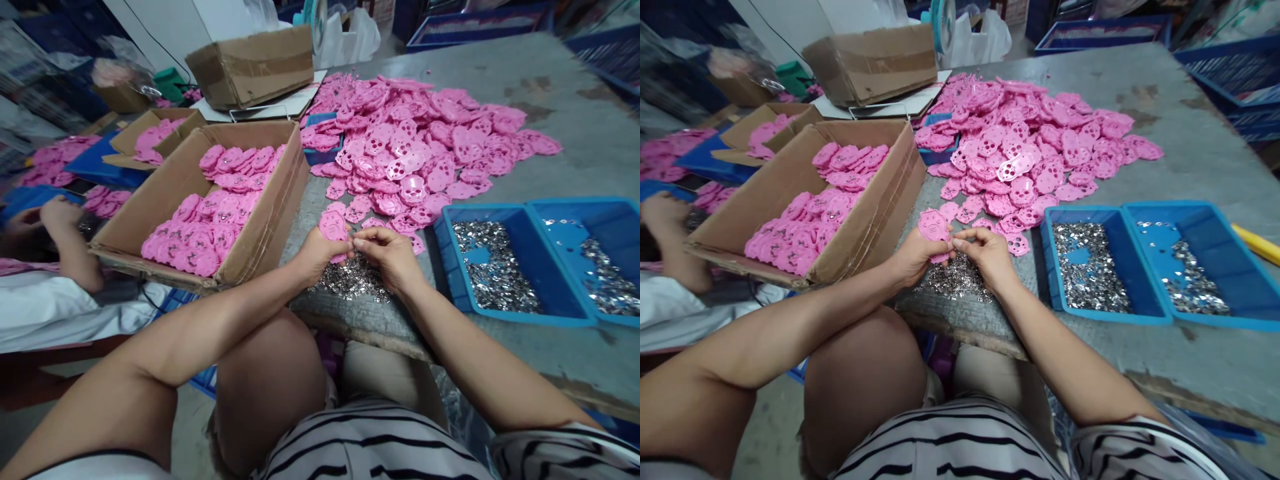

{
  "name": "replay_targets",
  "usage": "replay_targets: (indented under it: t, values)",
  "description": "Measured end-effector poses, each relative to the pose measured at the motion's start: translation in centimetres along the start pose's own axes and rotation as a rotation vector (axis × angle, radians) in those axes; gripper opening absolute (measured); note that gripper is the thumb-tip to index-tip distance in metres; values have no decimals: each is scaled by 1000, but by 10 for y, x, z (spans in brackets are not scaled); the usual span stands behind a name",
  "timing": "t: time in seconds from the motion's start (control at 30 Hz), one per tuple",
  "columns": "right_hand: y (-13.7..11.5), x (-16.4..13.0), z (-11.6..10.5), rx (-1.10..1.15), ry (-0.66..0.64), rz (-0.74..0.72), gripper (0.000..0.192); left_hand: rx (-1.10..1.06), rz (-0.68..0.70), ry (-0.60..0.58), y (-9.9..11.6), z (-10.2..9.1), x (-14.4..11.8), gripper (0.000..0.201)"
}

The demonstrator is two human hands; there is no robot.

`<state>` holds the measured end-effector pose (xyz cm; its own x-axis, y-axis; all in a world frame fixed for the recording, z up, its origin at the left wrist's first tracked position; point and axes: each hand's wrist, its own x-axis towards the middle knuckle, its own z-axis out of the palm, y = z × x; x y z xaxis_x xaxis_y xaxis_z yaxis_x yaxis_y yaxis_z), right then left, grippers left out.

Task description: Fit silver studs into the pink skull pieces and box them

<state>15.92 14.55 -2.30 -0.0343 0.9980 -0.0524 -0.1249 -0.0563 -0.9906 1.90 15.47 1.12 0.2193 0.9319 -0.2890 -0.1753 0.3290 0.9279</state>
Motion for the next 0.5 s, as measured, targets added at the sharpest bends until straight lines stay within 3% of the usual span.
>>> replay_targets:
  t: [0.1,0.3,0.5]
  values:
    - [0,2,-3,-105,31,-74,28,55,-7,26,1,2,-1,26]
    - [-7,5,-10,-336,-42,-118,28,72,-63,26,2,3,-3,30]
    - [-5,0,-5,-131,-17,-129,22,-175,-164,-28,4,0,0,18]
